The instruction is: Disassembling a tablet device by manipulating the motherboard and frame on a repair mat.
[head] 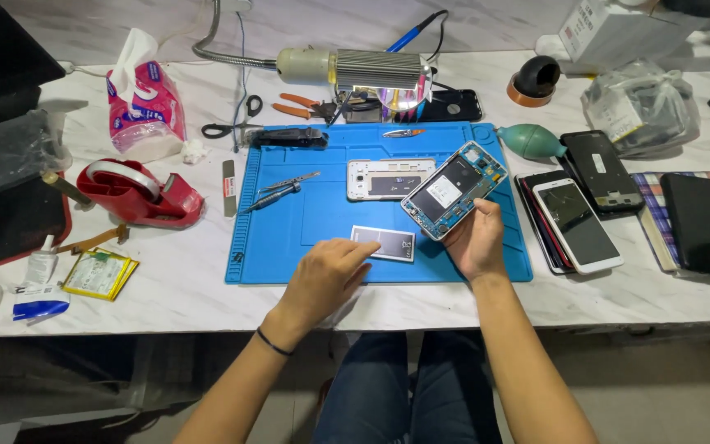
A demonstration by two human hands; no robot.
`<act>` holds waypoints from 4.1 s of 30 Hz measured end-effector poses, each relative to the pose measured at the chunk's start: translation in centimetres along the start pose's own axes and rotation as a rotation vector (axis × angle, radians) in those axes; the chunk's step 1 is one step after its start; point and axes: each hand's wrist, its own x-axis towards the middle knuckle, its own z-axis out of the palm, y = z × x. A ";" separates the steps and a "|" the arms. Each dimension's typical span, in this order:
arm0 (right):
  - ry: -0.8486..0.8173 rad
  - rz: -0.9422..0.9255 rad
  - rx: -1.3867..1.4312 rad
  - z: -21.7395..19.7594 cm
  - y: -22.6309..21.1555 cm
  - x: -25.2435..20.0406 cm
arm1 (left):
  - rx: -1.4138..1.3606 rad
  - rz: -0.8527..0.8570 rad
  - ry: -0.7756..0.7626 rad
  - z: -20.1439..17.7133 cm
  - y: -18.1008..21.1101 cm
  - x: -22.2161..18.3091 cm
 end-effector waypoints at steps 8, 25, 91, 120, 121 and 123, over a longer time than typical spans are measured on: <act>0.014 -0.050 -0.027 -3.7 2.2 1.7 | 0.169 0.112 -0.416 0.4 -0.9 5.5; 0.182 0.090 0.280 -6.3 2.0 3.1 | -1.009 -0.475 0.026 -5.6 2.1 2.6; -0.164 0.178 0.142 -0.2 5.1 -0.6 | -0.645 -0.214 0.635 -4.0 2.4 5.8; -0.237 0.293 0.351 2.8 2.4 -1.7 | -0.219 0.327 0.161 0.3 2.4 5.4; -0.238 0.293 0.351 2.5 2.6 -1.5 | -0.218 0.327 0.161 0.2 2.3 5.4; -0.282 0.303 0.324 1.6 3.0 -1.1 | -0.242 0.246 0.072 0.0 2.3 5.2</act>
